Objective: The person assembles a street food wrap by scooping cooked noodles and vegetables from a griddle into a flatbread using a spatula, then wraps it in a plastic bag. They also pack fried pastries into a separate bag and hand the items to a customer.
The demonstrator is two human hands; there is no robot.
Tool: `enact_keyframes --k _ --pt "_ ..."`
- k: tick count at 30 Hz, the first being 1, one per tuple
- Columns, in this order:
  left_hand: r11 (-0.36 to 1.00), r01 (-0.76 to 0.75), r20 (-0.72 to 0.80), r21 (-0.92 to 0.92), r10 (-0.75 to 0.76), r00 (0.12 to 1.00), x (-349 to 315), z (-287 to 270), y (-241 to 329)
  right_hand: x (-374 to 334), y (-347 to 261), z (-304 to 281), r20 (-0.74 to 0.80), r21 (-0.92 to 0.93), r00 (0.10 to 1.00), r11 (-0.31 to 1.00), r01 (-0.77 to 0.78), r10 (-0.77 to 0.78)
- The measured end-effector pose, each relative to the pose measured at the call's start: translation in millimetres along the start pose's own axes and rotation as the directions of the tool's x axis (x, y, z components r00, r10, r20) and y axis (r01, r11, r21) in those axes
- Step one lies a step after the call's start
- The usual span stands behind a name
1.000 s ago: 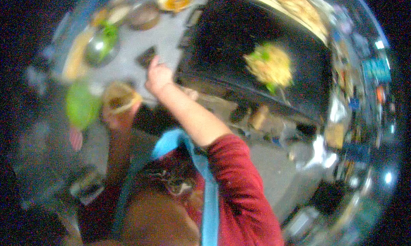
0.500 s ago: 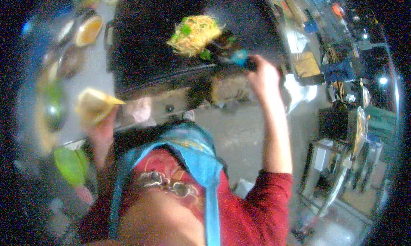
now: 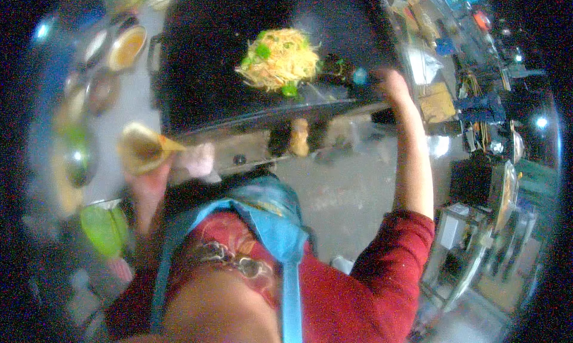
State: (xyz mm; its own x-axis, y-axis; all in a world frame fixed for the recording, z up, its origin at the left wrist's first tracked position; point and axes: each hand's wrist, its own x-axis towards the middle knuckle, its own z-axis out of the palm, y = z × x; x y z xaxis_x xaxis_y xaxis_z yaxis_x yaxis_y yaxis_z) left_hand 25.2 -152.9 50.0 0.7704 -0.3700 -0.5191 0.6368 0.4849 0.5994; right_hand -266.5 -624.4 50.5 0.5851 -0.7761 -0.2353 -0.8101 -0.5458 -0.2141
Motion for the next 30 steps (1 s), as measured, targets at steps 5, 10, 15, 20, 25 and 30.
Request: enact_keyframes --k 5,10,15,20,25,30 --pt "0.998 0.024 0.053 -0.055 -0.021 0.998 9 -10 -6 23 -60 44 -0.008 0.26 0.996 0.962 0.086 -0.087" --pt "0.999 0.019 0.089 -0.045 -0.015 0.996 20 1 -21 12 -88 57 -0.058 0.388 0.997 0.919 0.067 -0.049" --pt "0.991 0.131 0.228 -0.035 -0.12 0.966 25 12 -29 -10 -78 45 -0.063 0.549 0.998 0.835 0.05 -0.018" --pt "0.976 0.215 0.398 -0.024 -0.188 0.898 27 26 -35 -23 -71 35 -0.164 0.514 0.986 0.855 0.067 0.022" --pt "0.982 0.092 0.417 0.165 -0.154 0.896 30 61 -44 -30 -79 27 -0.234 0.546 0.97 0.835 0.07 0.071" --pt "0.908 0.41 0.559 -0.089 -0.295 0.774 28 80 -44 -45 -102 24 -0.468 0.213 0.884 0.973 0.091 0.02"
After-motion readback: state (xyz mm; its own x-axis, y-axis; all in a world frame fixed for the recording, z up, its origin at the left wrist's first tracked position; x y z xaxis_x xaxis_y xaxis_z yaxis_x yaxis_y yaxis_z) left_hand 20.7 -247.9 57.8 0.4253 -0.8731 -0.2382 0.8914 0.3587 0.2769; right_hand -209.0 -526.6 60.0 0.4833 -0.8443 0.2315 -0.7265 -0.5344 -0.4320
